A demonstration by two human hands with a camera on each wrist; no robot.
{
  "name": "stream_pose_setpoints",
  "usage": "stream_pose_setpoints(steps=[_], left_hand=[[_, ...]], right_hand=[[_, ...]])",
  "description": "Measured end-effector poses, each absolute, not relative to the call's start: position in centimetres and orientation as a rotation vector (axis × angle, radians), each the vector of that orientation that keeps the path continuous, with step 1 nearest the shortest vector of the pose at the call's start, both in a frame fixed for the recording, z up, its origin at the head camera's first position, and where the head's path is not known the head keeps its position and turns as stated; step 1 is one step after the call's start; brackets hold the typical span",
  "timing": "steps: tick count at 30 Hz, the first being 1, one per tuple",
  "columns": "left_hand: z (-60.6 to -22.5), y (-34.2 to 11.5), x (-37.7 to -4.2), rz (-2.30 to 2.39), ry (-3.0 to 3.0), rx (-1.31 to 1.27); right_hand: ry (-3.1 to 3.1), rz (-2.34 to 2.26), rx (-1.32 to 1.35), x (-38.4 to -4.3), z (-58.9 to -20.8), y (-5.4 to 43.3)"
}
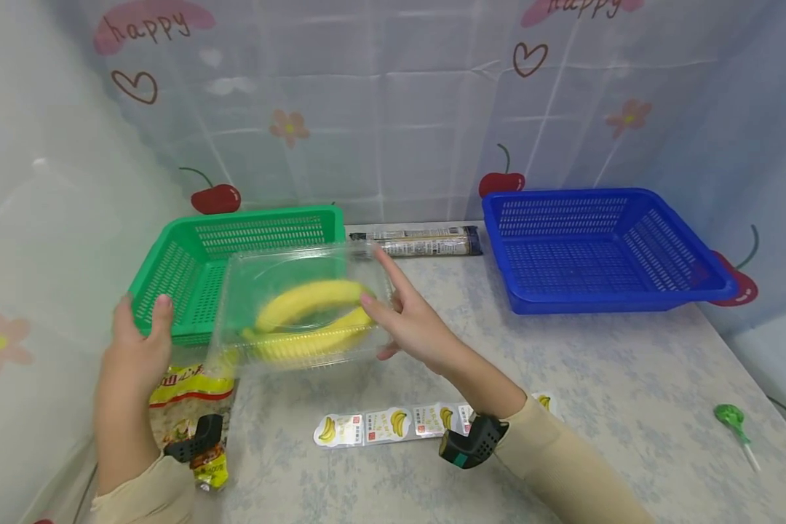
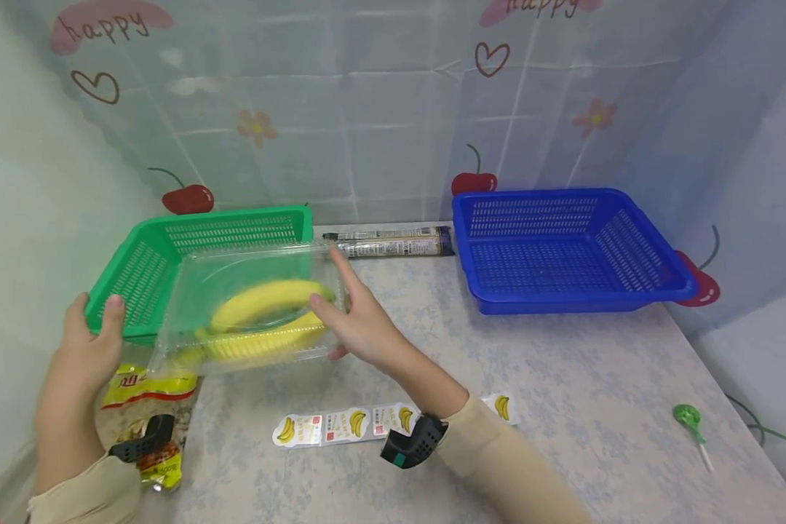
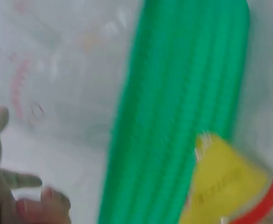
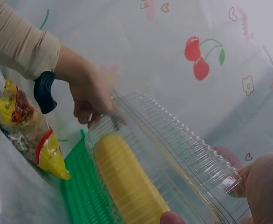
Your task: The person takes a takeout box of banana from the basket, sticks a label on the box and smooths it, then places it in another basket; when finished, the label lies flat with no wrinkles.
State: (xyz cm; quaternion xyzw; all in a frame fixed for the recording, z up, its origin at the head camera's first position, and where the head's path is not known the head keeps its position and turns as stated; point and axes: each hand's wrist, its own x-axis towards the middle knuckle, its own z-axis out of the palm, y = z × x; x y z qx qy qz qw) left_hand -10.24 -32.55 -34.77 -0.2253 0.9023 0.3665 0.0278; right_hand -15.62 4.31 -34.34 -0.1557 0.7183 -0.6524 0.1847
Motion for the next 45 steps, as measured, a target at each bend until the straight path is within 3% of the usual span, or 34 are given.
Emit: stream_pose_setpoints(steps=[6, 11, 34, 45], left_hand=[[-33.3, -28.7, -8.4, 1.548, 2.66, -0.141], [-32.6, -25.8, -6.6, 1.48, 2.71, 0.062], [-32.0, -19.4, -3.9, 1.083, 2.824, -0.219], [-32.9, -17.1, -4.2, 1.045, 2.855, -0.14]], right_hand=[[2.023, -1.845, -0.414, -15.1, -34.6, 5.1], [2.028, -1.852, -0.419, -14.6, -34.7, 5.6], [2.182, -1.759, -0.463, -11.9, -34.4, 8.8], [2.378, -1.64, -0.493, -10.9, -34.7, 11.3]])
